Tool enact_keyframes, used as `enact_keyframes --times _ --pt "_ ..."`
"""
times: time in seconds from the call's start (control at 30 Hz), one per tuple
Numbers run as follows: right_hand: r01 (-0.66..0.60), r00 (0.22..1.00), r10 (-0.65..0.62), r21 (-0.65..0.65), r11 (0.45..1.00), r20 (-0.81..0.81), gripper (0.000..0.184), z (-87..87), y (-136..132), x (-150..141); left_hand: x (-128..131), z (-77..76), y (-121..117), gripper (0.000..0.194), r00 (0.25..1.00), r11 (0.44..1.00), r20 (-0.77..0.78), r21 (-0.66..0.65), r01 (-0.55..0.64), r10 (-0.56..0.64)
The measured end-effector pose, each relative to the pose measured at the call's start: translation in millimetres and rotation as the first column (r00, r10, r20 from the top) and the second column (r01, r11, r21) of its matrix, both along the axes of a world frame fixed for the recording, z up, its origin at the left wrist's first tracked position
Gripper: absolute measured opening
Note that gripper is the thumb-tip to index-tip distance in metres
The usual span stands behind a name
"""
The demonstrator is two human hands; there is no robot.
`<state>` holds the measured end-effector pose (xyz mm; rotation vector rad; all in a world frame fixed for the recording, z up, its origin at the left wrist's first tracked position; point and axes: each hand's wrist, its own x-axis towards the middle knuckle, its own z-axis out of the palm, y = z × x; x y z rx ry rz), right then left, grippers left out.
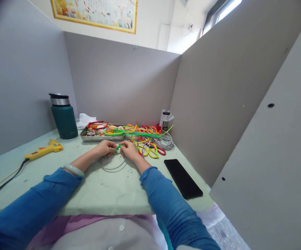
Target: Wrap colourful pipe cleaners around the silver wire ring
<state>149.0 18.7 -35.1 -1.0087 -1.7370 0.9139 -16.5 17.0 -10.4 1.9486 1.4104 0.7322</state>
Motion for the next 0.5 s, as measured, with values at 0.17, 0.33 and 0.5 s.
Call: enact_keyframes --times 0.17,0.33,0.5 --pt "0.001 1.0 0.0 0.007 1.0 -0.019 0.019 -3.8 4.0 -0.2 -0.1 0.3 1.8 0.025 0.986 0.962 -0.16 0.271 0.006 0.039" --pt "-0.014 0.999 0.014 0.01 1.0 -0.038 0.02 -6.4 6.4 0.6 -1.1 2.2 2.3 0.026 0.973 0.915 -0.227 0.399 0.06 0.035" --pt "-0.021 0.998 0.022 0.007 1.0 -0.054 0.02 -5.1 5.6 1.2 -1.2 1.7 3.0 0.024 0.987 0.927 -0.156 0.374 0.02 0.042"
